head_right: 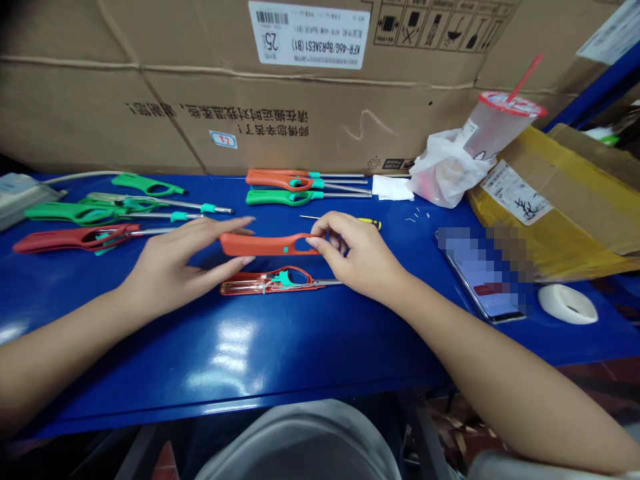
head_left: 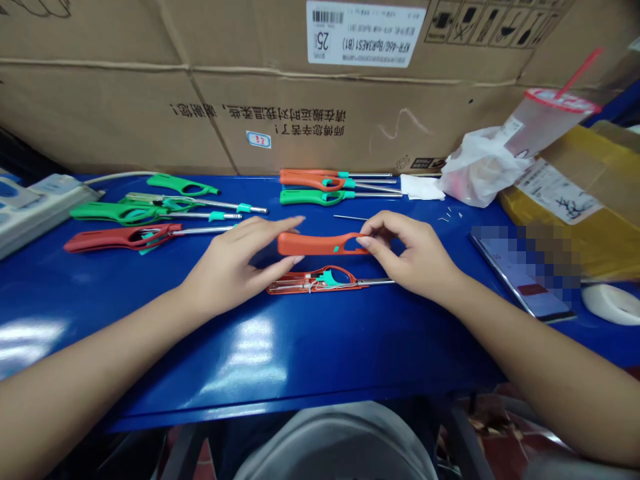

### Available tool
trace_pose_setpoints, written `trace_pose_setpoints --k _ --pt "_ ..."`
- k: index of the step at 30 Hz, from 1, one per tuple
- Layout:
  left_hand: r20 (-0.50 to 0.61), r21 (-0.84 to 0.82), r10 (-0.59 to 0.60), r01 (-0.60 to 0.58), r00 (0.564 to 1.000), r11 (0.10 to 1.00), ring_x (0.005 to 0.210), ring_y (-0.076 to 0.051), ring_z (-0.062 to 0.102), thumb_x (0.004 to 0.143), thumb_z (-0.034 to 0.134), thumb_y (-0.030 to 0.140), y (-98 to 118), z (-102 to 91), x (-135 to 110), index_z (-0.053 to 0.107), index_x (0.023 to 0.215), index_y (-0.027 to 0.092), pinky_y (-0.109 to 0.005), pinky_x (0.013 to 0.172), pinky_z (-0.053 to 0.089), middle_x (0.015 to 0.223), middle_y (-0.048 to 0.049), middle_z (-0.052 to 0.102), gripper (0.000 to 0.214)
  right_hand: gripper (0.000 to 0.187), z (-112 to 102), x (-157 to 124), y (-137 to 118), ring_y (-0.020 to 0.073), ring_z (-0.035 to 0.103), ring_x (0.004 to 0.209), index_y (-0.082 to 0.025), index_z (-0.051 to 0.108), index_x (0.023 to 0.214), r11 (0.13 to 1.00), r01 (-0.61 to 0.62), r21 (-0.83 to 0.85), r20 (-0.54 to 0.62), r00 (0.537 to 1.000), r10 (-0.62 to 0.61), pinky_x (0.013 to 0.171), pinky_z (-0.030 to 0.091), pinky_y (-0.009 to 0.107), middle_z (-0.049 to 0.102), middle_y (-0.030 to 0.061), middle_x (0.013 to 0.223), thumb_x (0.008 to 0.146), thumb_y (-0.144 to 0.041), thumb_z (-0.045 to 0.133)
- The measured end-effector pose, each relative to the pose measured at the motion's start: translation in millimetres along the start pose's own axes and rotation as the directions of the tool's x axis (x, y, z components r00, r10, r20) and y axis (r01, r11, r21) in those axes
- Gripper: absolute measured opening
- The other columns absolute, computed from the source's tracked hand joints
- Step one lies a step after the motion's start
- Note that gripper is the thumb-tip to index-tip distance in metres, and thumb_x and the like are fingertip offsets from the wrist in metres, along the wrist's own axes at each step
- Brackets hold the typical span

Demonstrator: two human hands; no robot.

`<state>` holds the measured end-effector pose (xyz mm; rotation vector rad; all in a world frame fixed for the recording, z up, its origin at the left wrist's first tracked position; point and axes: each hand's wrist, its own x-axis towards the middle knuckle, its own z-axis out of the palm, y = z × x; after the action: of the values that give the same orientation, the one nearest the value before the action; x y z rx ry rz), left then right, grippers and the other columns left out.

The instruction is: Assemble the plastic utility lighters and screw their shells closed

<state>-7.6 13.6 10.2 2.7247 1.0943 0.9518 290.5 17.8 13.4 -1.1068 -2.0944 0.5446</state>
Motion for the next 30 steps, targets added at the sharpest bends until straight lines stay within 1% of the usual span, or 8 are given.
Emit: trace_pose_setpoints --k 3,7,11,16,19,22,26,30 --pt "-0.101 0.094 0.124 -0.115 0.987 0.989 0.120 -0.024 0.071 0.098 0.073 0.031 8 -5.7 -2 0.051 0.152 0.027 -0.037 0.105 0.057 0.137 -0.0088 0.071 0.059 0.014 3 -1 -11 0.0147 0.060 0.070 -0.020 0.067 0.090 0.988 -0.084 0.128 -0.037 0.995 0.089 0.066 0.049 0.028 0.071 0.0025 0.083 0.098 -0.030 0.061" --pt "-0.077 0.116 0.220 -0.211 0.972 0.971 0.108 -0.025 0.075 0.097 0.076 0.034 20 -9.1 -7 0.059 0.139 0.029 -0.038 0.095 0.063 0.126 -0.0067 0.074 0.046 0.016 8 -2 -17 0.0134 0.057 0.064 -0.019 0.072 0.085 0.976 -0.168 0.137 -0.019 0.985 0.172 0.058 0.045 0.026 0.071 0.0029 0.078 0.094 -0.030 0.064" --pt "-0.132 0.081 0.070 -0.059 0.989 0.995 0.112 -0.025 0.072 0.094 0.079 0.037 32 -8.8 -9 0.052 0.146 0.026 -0.043 0.103 0.063 0.132 -0.0097 0.071 0.059 0.020 11 -3 -15 0.0112 0.050 0.056 -0.017 0.074 0.083 0.977 -0.197 0.078 -0.012 0.980 0.198 0.053 0.041 0.025 0.069 0.0024 0.071 0.093 -0.032 0.064" --pt "-0.164 -0.169 -0.193 0.165 0.967 0.972 0.131 -0.031 0.063 0.097 0.073 0.043 37 -11.0 -6 0.048 0.137 0.016 -0.047 0.099 0.062 0.145 -0.0146 0.059 0.055 0.019 9 -3 -12 0.0119 0.055 0.058 -0.016 0.075 0.083 0.990 -0.139 -0.003 -0.031 0.990 0.138 0.055 0.042 0.026 0.071 0.0036 0.073 0.093 -0.028 0.064" --pt "-0.044 0.064 0.045 -0.042 0.998 0.997 0.131 -0.034 0.062 0.096 0.075 0.044 32 -12.5 -3 0.057 0.134 0.017 -0.053 0.109 0.053 0.140 -0.0144 0.066 0.050 0.016 9 -5 -14 0.0108 0.053 0.058 -0.017 0.076 0.085 0.999 -0.027 -0.040 -0.014 1.000 0.026 0.057 0.043 0.025 0.068 0.0009 0.069 0.094 -0.022 0.064" --pt "0.128 0.060 0.153 -0.161 0.980 0.985 0.112 -0.027 0.070 0.103 0.067 0.035 26 -9.7 -3 0.064 0.133 0.021 -0.044 0.097 0.056 0.126 -0.0091 0.074 0.034 0.014 13 -7 -17 0.0097 0.052 0.057 -0.017 0.076 0.085 0.999 0.034 -0.023 0.014 0.999 -0.033 0.057 0.043 0.025 0.065 -0.0011 0.067 0.094 -0.020 0.065" --pt "0.176 -0.110 0.101 -0.082 0.979 0.991 0.102 -0.019 0.071 0.106 0.061 0.029 25 -5.7 -4 0.067 0.132 0.016 -0.030 0.088 0.058 0.116 -0.0088 0.073 0.030 0.014 18 -8 -16 0.0092 0.052 0.059 -0.016 0.075 0.085 0.999 0.049 0.006 0.051 0.997 -0.049 0.057 0.043 0.024 0.065 -0.0011 0.068 0.096 -0.020 0.066" --pt "0.197 -0.146 0.013 0.016 0.980 0.989 0.099 -0.018 0.070 0.103 0.065 0.030 25 -9.2 -2 0.071 0.123 0.016 -0.028 0.087 0.056 0.111 -0.0061 0.074 0.026 0.013 14 -7 -12 0.0127 0.061 0.073 -0.014 0.077 0.098 0.992 0.112 0.054 0.112 0.987 -0.117 0.067 0.049 0.026 0.069 0.0033 0.083 0.097 -0.024 0.069"
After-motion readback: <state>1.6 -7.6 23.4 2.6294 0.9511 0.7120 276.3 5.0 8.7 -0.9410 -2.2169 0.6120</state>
